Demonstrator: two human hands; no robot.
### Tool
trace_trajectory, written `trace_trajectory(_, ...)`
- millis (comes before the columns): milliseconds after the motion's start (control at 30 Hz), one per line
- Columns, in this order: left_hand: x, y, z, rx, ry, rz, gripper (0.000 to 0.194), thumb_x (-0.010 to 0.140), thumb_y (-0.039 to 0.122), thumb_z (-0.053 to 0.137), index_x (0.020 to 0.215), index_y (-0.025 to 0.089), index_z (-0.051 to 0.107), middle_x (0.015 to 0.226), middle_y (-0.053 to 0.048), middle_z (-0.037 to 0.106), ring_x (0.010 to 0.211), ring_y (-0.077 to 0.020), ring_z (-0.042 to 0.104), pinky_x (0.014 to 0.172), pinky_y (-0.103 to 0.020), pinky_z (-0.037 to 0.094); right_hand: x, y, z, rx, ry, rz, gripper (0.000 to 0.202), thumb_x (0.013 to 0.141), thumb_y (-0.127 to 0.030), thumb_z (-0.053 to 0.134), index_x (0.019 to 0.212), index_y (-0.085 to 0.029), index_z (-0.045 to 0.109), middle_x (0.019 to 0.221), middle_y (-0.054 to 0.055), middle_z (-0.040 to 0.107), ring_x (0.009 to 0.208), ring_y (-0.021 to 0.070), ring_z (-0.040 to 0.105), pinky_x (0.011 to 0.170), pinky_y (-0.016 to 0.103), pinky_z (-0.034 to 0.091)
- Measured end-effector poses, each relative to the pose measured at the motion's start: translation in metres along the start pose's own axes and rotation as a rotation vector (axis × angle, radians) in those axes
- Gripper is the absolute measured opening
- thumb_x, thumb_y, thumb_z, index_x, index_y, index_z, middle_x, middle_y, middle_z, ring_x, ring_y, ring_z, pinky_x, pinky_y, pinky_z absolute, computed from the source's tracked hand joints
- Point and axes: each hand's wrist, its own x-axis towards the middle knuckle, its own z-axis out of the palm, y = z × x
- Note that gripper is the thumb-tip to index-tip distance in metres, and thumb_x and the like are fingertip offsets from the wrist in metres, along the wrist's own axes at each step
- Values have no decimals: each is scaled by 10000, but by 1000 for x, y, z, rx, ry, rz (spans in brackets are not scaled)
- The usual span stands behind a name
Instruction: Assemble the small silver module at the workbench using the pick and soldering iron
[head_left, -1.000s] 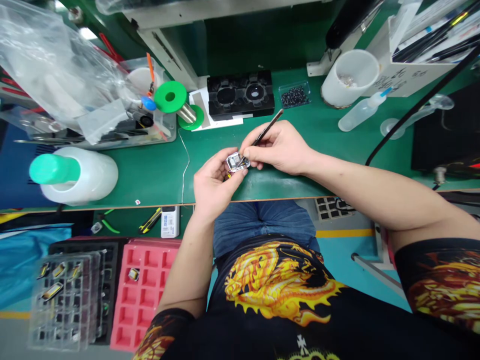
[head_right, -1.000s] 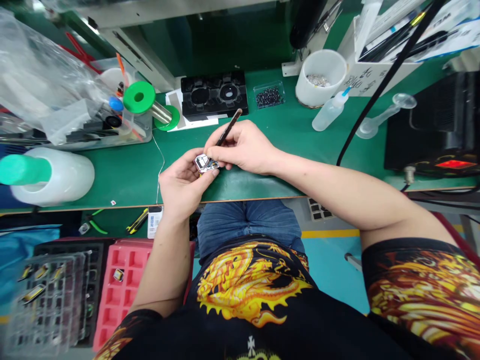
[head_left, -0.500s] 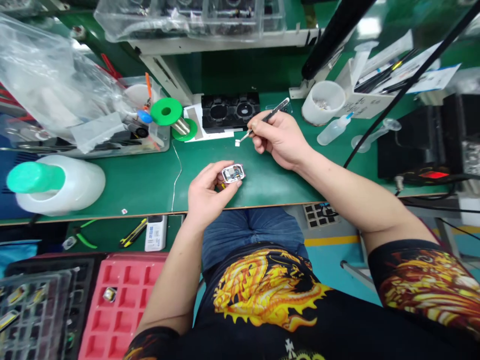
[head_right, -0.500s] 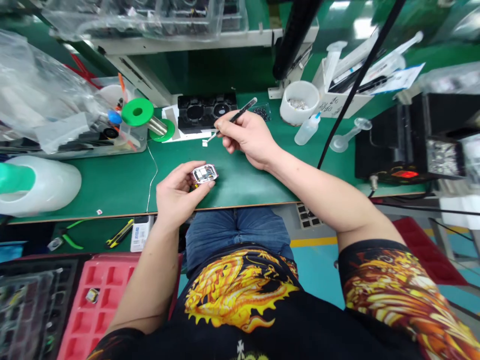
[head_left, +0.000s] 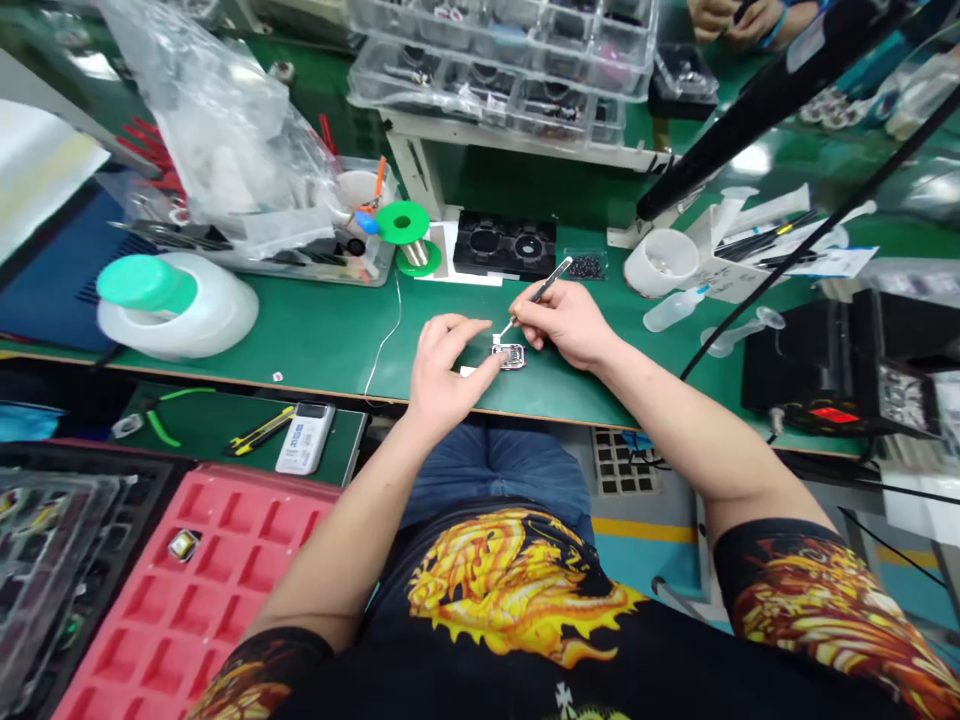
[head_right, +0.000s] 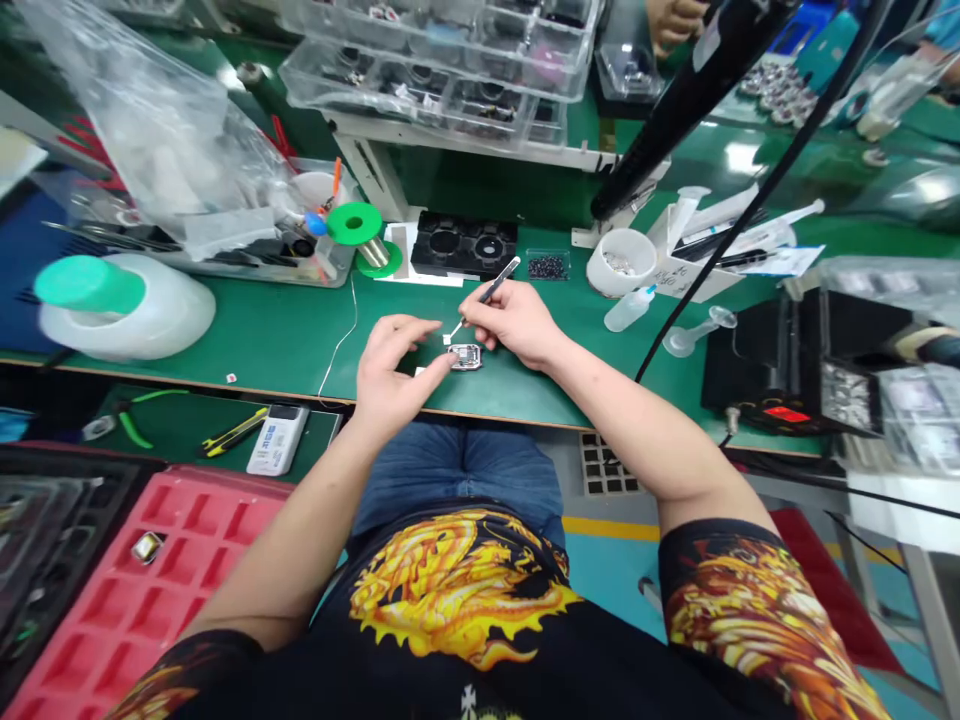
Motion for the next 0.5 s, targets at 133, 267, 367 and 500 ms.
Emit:
trace_trajectory(133, -3, 0, 3, 48, 8, 69, 210, 976, 345, 791, 1156, 238, 774, 1068, -62, 712, 1041, -232, 654, 947, -421, 535, -5, -2, 4, -41, -33, 13, 431, 746, -505, 952, 801, -142, 727, 584, -2, 644, 467, 91, 550, 419, 199, 454)
trace_trajectory(267, -3, -4, 5, 41, -9, 118, 143, 1040, 329, 707, 1101, 220, 776, 1008, -60, 741, 958, -208, 663, 894, -399, 529, -5, -3, 6, -75, -17, 30, 414, 749, -484, 960, 806, -143, 733, 562, 4, 634, 463, 99, 551, 433, 208, 468)
trace_trajectory(367, -3, -5, 7, 37, -7, 98, 151, 1051, 337, 688, 1087, 219, 777, 988, -70, 751, 947, -218, 672, 886, -407, 533, -4, -4, 8, -88, -5, 36, 398, 731, -464, 973, 803, -149, 741, 569, 13, 635, 483, 108, 562, 447, 217, 484)
trace_trajectory(500, -4, 2, 5, 29, 26, 49, 138, 1040, 334, 704, 1081, 229, 783, 978, -76, 753, 951, -230, 681, 881, -423, 541, -3, -5, 7, -58, 63, 33, 397, 699, -453, 981, 824, -153, 752, 639, 27, 661, 514, 112, 579, 444, 219, 486)
